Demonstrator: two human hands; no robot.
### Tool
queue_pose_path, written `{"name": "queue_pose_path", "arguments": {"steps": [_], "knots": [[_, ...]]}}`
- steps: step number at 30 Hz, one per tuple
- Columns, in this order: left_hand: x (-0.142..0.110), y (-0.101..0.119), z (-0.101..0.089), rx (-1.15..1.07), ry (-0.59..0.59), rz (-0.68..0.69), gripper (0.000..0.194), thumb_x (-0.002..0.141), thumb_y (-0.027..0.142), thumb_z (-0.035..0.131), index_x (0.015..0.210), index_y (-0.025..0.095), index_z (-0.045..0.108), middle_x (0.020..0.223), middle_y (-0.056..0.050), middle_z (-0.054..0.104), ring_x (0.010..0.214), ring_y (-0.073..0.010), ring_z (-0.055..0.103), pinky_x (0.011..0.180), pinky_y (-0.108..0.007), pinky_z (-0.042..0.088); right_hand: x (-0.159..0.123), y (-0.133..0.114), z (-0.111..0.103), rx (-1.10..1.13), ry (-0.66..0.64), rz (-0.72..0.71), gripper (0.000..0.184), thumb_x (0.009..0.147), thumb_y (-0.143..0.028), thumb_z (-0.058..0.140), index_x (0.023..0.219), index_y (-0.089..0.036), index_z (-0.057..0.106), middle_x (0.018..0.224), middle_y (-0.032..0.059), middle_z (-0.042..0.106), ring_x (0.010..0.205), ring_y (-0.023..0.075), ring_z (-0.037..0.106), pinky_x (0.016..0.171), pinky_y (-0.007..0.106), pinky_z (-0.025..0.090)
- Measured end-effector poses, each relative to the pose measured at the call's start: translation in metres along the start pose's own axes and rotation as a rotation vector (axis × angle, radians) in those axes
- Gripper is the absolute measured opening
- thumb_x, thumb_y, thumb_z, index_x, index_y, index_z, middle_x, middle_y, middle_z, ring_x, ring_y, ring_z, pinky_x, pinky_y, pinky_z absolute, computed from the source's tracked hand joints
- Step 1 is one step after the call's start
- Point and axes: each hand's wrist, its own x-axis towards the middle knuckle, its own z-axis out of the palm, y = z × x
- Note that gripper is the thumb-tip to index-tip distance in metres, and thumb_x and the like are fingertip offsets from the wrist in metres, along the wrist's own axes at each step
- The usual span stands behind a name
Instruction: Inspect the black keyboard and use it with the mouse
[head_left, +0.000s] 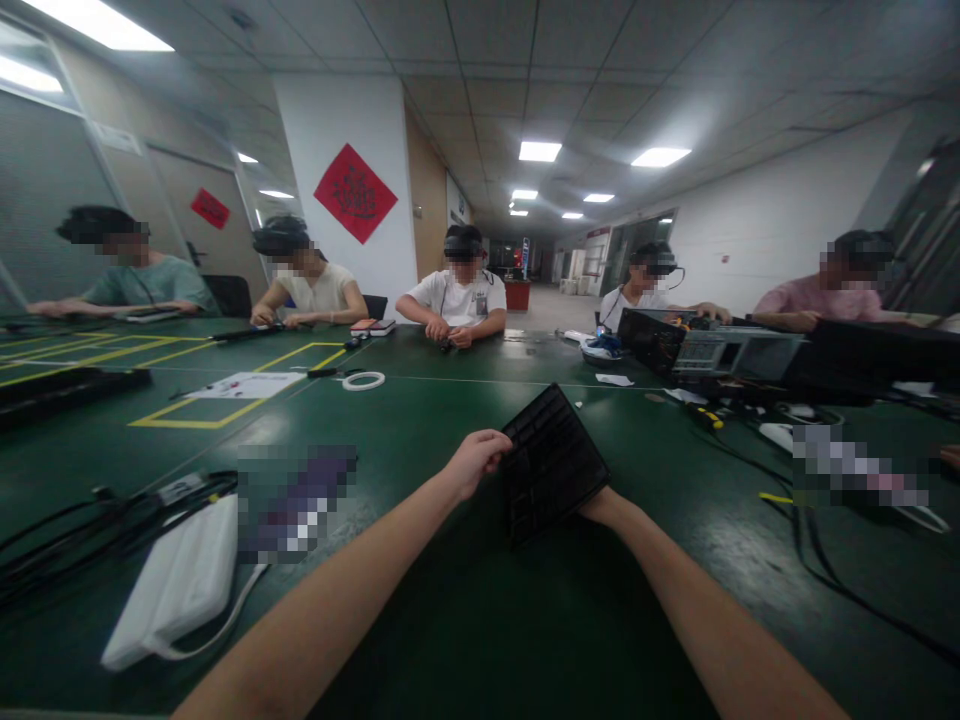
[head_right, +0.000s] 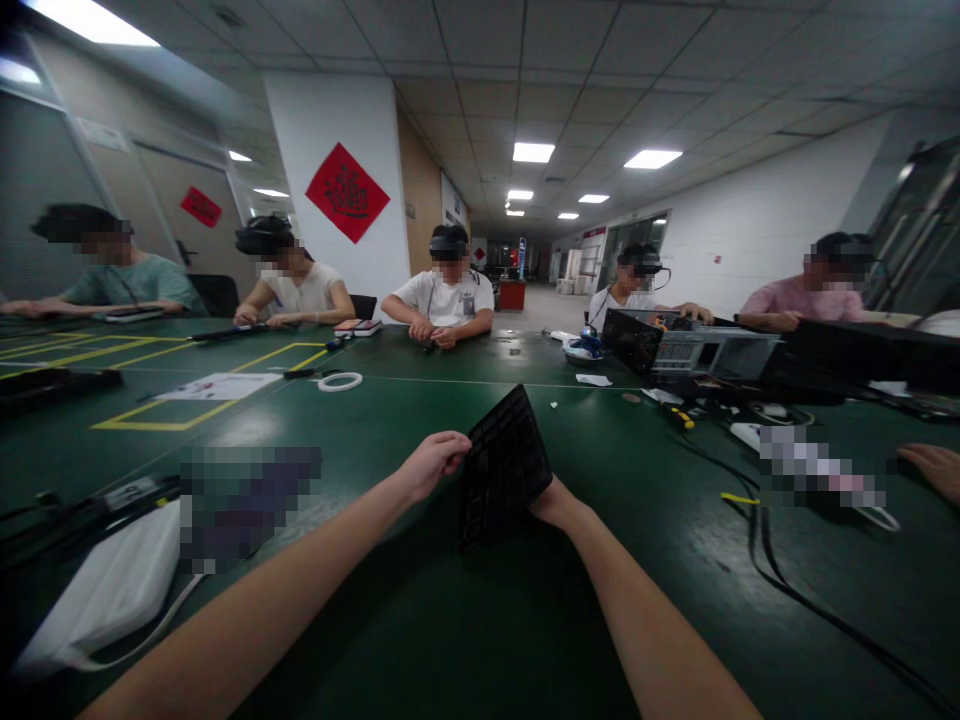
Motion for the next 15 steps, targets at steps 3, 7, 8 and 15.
{"name": "queue_pose_path", "arguments": {"steps": [3,7,8,15], "knots": [[-0.005,-0.002,0.004,0.219,-0.103,0.066,0.039,0.057,0.025,0.072,0.091,0.011,0.059,0.066,0.002,0.049,0.057,-0.0094,0.045,0.053,-0.021,0.036,0.001,0.005,-0.004,0.071,-0.042,0.005,0.039,0.064,-0.048,0.067,0.098,-0.028,0.066,0.105,0.0010,0.067,0.100,0.0215,0.059,0.099,0.042,0.039],[-0.009,-0.005,0.005,0.463,-0.219,0.139,0.072,0.058,0.038,0.073,0.120,0.013,0.047,0.082,-0.004,0.057,0.072,-0.0163,0.053,0.062,-0.026,0.041,0.002,0.014,-0.012,0.005,-0.051,0.013,0.046,0.057,-0.048,0.073,0.097,-0.029,0.066,0.107,0.0029,0.066,0.103,0.0232,0.057,0.101,0.047,0.036],[-0.009,-0.005,0.004,0.484,-0.226,0.164,0.073,0.060,0.039,0.073,0.122,0.013,0.046,0.090,-0.007,0.058,0.078,-0.0185,0.054,0.066,-0.028,0.043,0.002,0.016,-0.014,-0.036,-0.040,0.007,0.045,0.057,-0.049,0.072,0.097,-0.028,0.066,0.108,0.0034,0.066,0.104,0.0234,0.056,0.102,0.047,0.035],[-0.002,-0.010,0.005,0.728,-0.107,0.395,0.052,0.058,0.040,0.073,0.101,0.014,0.060,0.095,-0.009,0.057,0.086,-0.0233,0.053,0.075,-0.032,0.042,0.005,0.025,-0.016,-0.076,-0.028,-0.019,0.043,0.063,-0.053,0.065,0.097,-0.027,0.065,0.104,0.0043,0.066,0.100,0.0218,0.056,0.098,0.047,0.038]]}}
